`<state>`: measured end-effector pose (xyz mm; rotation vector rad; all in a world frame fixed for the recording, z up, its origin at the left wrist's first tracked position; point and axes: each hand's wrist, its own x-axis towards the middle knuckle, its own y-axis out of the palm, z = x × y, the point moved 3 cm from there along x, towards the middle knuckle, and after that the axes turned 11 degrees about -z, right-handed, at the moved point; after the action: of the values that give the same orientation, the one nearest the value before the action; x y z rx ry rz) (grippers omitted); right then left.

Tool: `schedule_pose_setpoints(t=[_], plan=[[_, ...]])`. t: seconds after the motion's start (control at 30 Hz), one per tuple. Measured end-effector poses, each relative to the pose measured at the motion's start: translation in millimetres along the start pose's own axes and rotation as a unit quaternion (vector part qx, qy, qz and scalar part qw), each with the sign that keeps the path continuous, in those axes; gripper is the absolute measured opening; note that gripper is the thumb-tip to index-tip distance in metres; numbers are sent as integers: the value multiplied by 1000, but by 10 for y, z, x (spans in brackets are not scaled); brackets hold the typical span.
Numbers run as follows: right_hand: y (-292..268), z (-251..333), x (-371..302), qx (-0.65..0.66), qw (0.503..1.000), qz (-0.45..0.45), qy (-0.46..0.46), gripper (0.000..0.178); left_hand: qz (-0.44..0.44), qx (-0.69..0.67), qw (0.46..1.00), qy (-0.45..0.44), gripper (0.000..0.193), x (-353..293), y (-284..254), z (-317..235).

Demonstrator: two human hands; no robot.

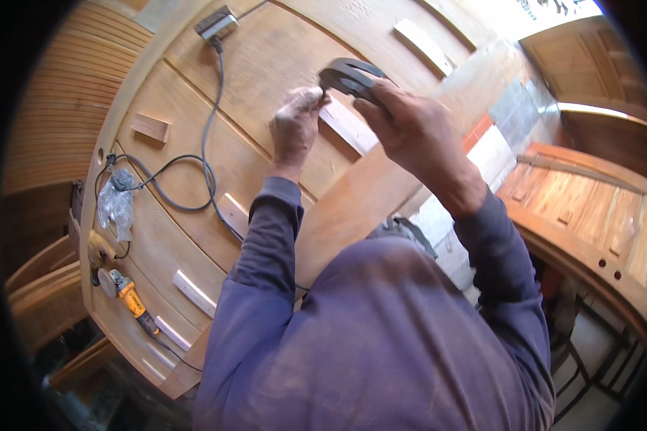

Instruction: The person retrieves nails, positions a wooden board across a wooden door panel, and hammers nails into wooden blocks across the panel using a hammer.

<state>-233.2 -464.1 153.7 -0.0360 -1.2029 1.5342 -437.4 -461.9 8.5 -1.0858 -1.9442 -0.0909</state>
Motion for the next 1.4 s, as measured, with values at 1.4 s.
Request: schedule_pose_setpoints(t=[1.4], plan=[[-241,-2047,-871,419,774,94,466,30,97,355,921,-127,44,-333,351,-875]])
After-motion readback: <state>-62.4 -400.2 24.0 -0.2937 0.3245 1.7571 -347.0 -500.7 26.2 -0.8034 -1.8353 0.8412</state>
